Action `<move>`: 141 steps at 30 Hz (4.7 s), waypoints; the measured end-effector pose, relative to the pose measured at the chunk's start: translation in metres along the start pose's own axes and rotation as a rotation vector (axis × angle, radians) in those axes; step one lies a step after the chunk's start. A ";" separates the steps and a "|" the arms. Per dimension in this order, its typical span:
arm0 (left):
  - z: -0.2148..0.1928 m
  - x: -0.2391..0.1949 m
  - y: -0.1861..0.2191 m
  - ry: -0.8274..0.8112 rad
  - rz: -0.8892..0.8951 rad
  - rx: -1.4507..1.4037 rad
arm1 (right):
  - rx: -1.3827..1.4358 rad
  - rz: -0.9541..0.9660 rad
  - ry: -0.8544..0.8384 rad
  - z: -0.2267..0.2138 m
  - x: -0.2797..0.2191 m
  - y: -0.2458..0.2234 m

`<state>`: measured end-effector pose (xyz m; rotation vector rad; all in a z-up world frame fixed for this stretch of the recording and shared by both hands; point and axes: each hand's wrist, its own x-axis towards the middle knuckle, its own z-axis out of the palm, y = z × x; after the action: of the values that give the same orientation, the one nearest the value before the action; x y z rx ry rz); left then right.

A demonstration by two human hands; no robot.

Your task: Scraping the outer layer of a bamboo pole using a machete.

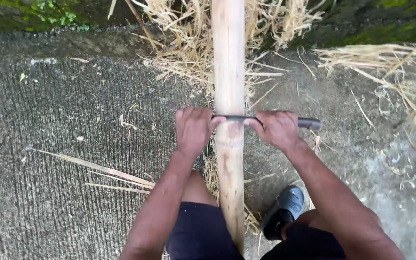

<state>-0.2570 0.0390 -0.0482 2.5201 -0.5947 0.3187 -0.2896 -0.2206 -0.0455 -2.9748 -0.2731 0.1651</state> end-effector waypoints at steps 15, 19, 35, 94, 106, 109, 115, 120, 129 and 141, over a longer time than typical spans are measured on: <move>0.018 -0.082 0.017 -0.162 -0.021 -0.010 | 0.132 -0.033 -0.057 0.026 -0.078 -0.017; 0.003 -0.052 0.025 -0.150 -0.014 0.009 | 0.123 -0.026 0.061 0.018 -0.065 -0.013; -0.002 -0.007 0.034 -0.004 -0.054 0.141 | 0.155 -0.053 0.170 0.031 -0.006 0.021; -0.011 -0.086 0.036 -0.129 -0.035 0.098 | 0.137 -0.095 0.337 0.091 -0.084 -0.016; -0.019 0.019 0.022 -0.135 0.044 0.141 | 0.272 0.103 0.308 0.044 -0.010 -0.002; -0.016 -0.042 0.035 -0.180 0.031 0.179 | 0.276 0.061 0.267 0.085 -0.055 -0.007; -0.005 -0.153 0.049 -0.168 -0.022 0.093 | 0.194 0.050 0.077 0.119 -0.140 -0.026; -0.016 -0.080 0.036 -0.286 -0.095 0.168 | 0.086 -0.041 0.236 0.079 -0.079 -0.021; -0.007 -0.061 0.017 -0.095 0.127 0.072 | 0.159 0.039 0.353 0.096 -0.078 -0.024; 0.000 0.027 0.006 -0.085 0.157 0.311 | 0.156 0.156 0.295 0.056 0.000 -0.006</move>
<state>-0.2359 0.0250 -0.0370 2.8011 -0.8358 0.3883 -0.2974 -0.2069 -0.0995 -2.8119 0.0077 -0.2238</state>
